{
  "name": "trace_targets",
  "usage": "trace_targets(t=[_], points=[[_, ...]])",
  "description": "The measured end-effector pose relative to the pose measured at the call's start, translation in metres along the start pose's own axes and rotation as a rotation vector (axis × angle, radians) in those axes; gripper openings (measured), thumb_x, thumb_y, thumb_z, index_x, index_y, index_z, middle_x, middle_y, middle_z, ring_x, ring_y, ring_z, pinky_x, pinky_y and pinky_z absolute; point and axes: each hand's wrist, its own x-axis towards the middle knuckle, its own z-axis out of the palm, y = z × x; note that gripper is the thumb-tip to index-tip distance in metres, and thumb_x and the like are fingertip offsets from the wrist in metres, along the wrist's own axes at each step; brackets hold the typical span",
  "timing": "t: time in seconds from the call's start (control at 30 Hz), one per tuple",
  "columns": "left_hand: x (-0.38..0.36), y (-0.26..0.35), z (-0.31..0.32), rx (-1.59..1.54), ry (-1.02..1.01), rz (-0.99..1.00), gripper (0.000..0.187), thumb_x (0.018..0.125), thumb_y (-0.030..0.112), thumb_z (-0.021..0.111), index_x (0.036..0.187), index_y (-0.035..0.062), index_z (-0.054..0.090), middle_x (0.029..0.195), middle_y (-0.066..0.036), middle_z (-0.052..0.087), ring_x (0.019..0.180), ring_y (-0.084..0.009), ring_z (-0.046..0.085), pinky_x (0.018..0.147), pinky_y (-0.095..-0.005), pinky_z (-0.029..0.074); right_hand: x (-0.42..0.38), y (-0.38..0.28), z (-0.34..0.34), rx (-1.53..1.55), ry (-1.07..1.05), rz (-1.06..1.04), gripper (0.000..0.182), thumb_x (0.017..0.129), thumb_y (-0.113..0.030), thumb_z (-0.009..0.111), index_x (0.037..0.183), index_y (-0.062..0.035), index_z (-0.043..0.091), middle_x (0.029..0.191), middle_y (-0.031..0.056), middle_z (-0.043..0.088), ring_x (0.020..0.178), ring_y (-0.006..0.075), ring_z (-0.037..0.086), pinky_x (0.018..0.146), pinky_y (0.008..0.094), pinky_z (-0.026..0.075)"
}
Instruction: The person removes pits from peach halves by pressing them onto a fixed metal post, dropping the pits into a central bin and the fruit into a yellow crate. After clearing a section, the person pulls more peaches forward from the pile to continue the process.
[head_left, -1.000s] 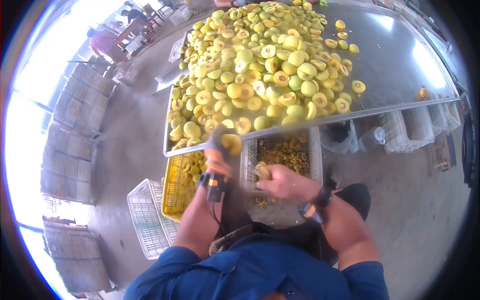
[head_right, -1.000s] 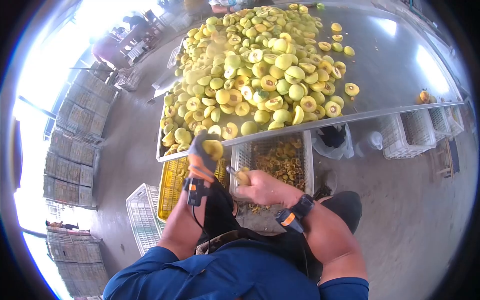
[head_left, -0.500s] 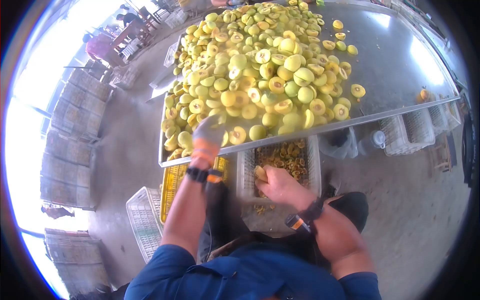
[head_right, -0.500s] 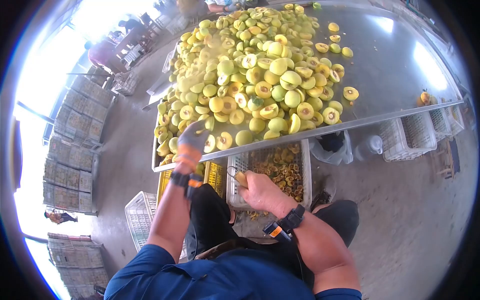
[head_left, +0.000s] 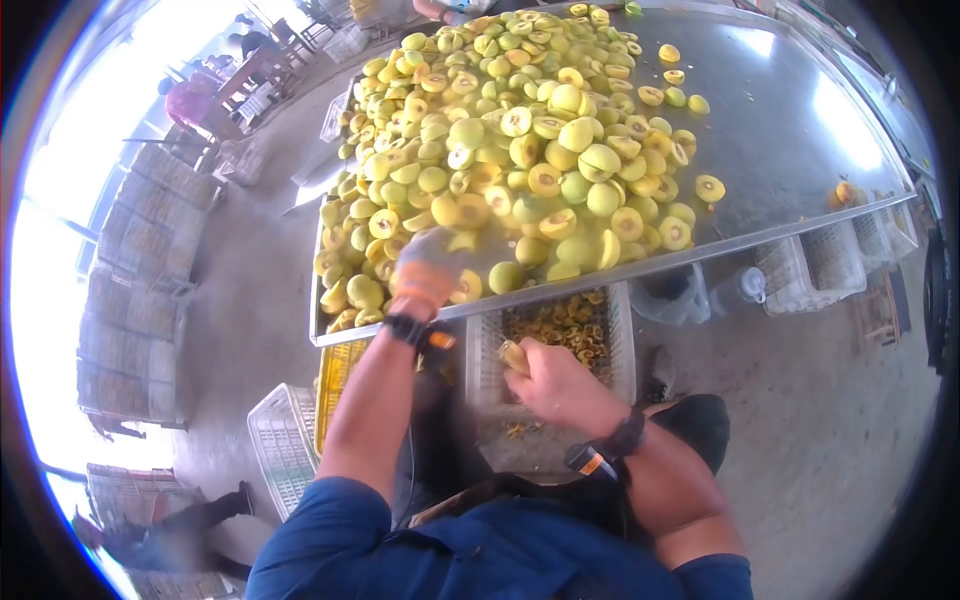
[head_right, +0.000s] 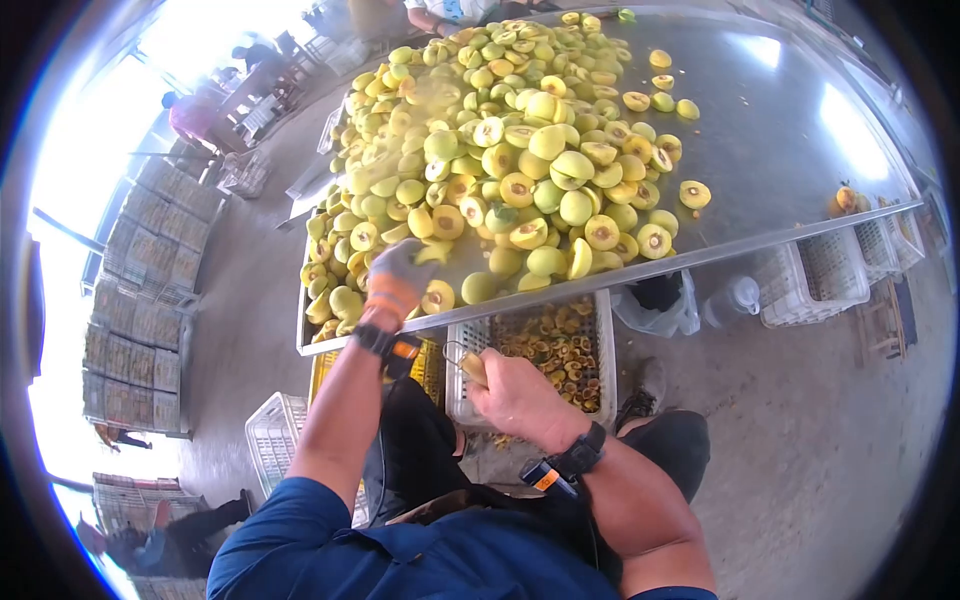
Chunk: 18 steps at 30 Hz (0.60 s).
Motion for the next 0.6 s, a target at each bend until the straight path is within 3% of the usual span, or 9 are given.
trace_targets(t=[0.1,0.17,0.2,0.23,0.33,0.47,0.53,0.6], points=[[-0.062,-0.049,-0.054,0.007,0.196,-0.048,0.032,0.083,0.02,0.087,0.11,0.0058,0.079,0.101,-0.016,0.079,0.092,-0.0304,0.076,0.086,-0.0384,0.06,-0.004,-0.001,0.003,-0.033,-0.025,-0.02,0.034,0.096,-0.027,0.068,0.108,0.0047,0.061,0.091,0.0337,0.07,0.092,0.0536,0.068,0.083,0.0593,0.054],[-0.11,-0.087,-0.082,-0.091,0.19,-0.23,0.031,0.084,0.02,0.088,0.109,0.0046,0.079,0.101,-0.014,0.08,0.09,-0.028,0.077,0.085,-0.0374,0.06,-0.005,0.001,0.007,-0.053,-0.043,-0.017,0.035,0.096,-0.027,0.068,0.109,0.0045,0.061,0.092,0.0335,0.071,0.092,0.0533,0.068,0.084,0.0587,0.054],[-0.131,-0.097,-0.094,0.045,0.215,-0.199,0.034,0.084,0.022,0.089,0.11,0.0045,0.078,0.1,-0.013,0.081,0.091,-0.0273,0.078,0.086,-0.0374,0.06,-0.005,0.003,0.009,-0.06,-0.044,-0.017,0.035,0.096,-0.027,0.068,0.109,0.0045,0.062,0.092,0.0334,0.071,0.093,0.0533,0.068,0.084,0.0585,0.054],[-0.15,-0.121,-0.1,0.077,0.13,-0.329,0.036,0.084,0.023,0.089,0.112,0.005,0.078,0.105,-0.013,0.081,0.093,-0.0281,0.078,0.088,-0.0375,0.06,-0.004,0.005,0.012,-0.066,-0.047,-0.016,0.035,0.096,-0.027,0.068,0.109,0.0046,0.062,0.092,0.0333,0.071,0.093,0.0532,0.068,0.084,0.0582,0.054],[-0.175,-0.157,-0.102,0.218,0.274,-0.324,0.033,0.085,0.024,0.087,0.11,0.0055,0.078,0.11,-0.016,0.076,0.096,-0.0351,0.075,0.087,-0.0407,0.06,-0.002,0.007,0.018,-0.071,-0.059,-0.002,0.035,0.096,-0.027,0.069,0.11,0.0045,0.063,0.094,0.0324,0.071,0.094,0.0514,0.069,0.084,0.0548,0.055],[-0.12,-0.099,-0.09,-0.116,0.227,-0.353,0.036,0.089,0.028,0.083,0.116,0.0056,0.077,0.108,-0.015,0.076,0.101,-0.0349,0.074,0.092,-0.0426,0.059,0.001,0.005,0.02,-0.086,-0.07,-0.009,0.035,0.096,-0.027,0.068,0.108,0.0051,0.061,0.092,0.0335,0.071,0.093,0.053,0.068,0.084,0.0578,0.054],[-0.079,-0.065,-0.069,-0.061,0.131,-0.216,0.033,0.09,0.028,0.082,0.115,0.0073,0.078,0.11,-0.016,0.076,0.101,-0.0355,0.074,0.092,-0.0433,0.058,0.002,0.006,0.018,-0.096,-0.05,-0.013,0.035,0.096,-0.027,0.067,0.108,0.0051,0.061,0.091,0.0335,0.07,0.092,0.0531,0.068,0.083,0.0581,0.054],[-0.039,-0.05,-0.032,-0.097,0.165,-0.024,0.033,0.091,0.031,0.079,0.116,0.01,0.076,0.112,-0.016,0.075,0.102,-0.0366,0.073,0.09,-0.0439,0.058,0.004,0.008,0.017,-0.097,-0.04,-0.017,0.034,0.096,-0.026,0.066,0.107,0.0051,0.061,0.089,0.0335,0.07,0.091,0.0533,0.068,0.083,0.0585,0.054]])
